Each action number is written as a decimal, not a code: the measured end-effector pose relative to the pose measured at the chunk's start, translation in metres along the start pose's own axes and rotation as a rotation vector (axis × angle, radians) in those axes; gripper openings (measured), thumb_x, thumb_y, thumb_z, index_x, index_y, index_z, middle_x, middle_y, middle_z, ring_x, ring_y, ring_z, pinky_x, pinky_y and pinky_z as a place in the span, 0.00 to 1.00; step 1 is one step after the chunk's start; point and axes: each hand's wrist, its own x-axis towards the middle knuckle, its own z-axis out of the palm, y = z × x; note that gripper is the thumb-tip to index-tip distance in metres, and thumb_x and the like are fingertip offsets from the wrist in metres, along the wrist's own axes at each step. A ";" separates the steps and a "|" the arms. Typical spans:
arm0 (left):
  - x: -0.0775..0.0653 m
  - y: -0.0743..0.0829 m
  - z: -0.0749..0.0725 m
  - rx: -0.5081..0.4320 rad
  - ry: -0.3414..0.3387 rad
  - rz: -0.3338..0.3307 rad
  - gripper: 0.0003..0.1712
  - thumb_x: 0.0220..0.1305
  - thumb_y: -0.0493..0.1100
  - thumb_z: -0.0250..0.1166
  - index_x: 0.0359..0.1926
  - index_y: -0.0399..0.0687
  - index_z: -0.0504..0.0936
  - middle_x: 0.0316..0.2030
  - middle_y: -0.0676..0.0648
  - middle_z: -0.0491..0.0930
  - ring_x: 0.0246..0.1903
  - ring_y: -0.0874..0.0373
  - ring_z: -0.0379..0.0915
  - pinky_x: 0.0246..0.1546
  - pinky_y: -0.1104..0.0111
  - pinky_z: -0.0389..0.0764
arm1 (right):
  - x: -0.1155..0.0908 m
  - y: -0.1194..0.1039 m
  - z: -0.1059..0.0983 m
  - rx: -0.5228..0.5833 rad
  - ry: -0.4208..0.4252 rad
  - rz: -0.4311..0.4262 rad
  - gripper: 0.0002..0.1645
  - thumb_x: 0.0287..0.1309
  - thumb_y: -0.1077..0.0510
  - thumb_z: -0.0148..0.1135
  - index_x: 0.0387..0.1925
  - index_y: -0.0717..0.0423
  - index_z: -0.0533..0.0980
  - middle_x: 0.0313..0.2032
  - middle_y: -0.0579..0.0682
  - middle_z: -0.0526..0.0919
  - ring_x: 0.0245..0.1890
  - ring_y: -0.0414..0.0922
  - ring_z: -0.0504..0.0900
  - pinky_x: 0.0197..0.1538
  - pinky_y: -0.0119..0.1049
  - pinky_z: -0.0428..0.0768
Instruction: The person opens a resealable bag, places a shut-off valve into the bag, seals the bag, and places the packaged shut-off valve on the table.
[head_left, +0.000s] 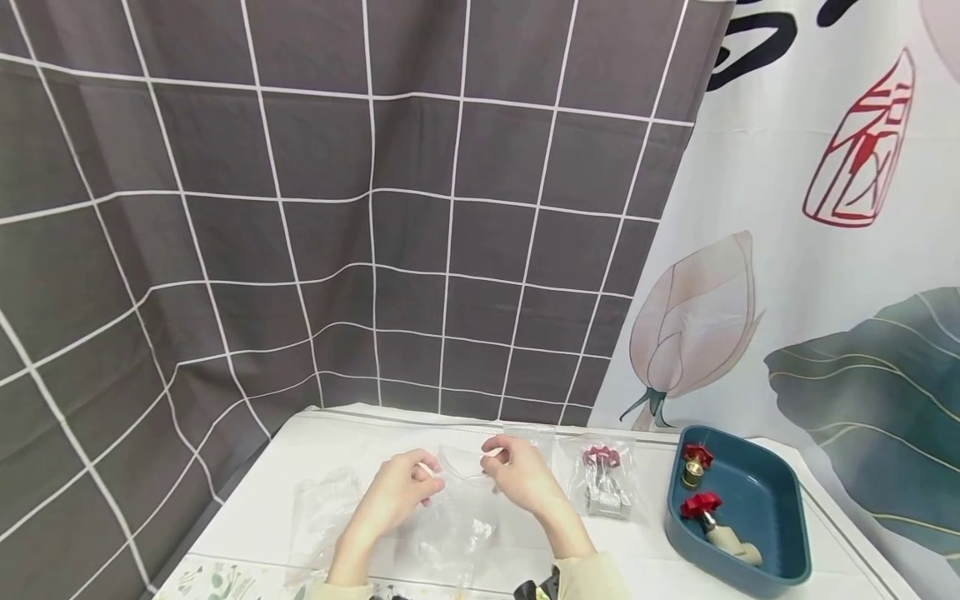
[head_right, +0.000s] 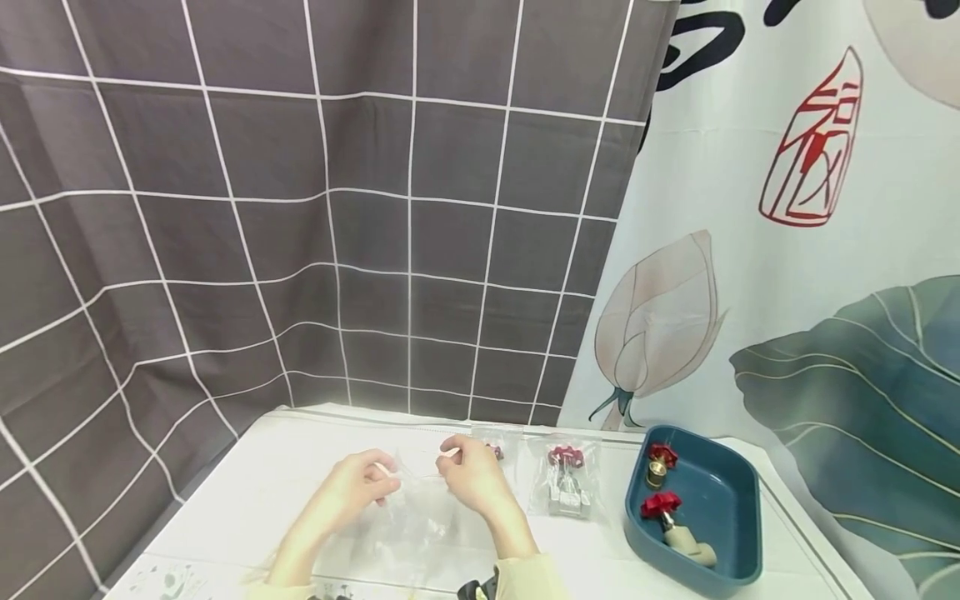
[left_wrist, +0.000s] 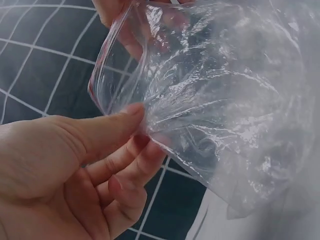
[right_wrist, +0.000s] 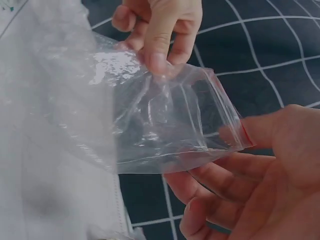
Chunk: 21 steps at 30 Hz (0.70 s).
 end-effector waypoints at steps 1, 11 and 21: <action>0.001 0.001 0.001 -0.009 -0.014 0.014 0.11 0.54 0.42 0.62 0.38 0.43 0.75 0.20 0.51 0.77 0.20 0.57 0.73 0.20 0.69 0.70 | -0.002 0.000 -0.002 -0.007 -0.006 -0.004 0.14 0.52 0.57 0.56 0.41 0.60 0.73 0.21 0.45 0.76 0.15 0.41 0.74 0.20 0.35 0.70; 0.008 0.009 0.022 -0.198 -0.163 0.061 0.14 0.56 0.42 0.60 0.44 0.44 0.73 0.28 0.43 0.78 0.21 0.48 0.75 0.16 0.59 0.76 | -0.020 0.007 -0.022 -0.087 0.061 -0.046 0.04 0.50 0.59 0.59 0.27 0.56 0.78 0.12 0.42 0.71 0.08 0.36 0.68 0.12 0.31 0.67; 0.017 0.034 0.043 -0.050 0.053 -0.035 0.25 0.60 0.65 0.45 0.28 0.48 0.69 0.26 0.48 0.73 0.14 0.60 0.71 0.18 0.66 0.72 | -0.030 0.016 -0.025 -0.124 0.245 0.006 0.02 0.48 0.60 0.60 0.24 0.51 0.78 0.10 0.39 0.69 0.09 0.36 0.66 0.13 0.30 0.65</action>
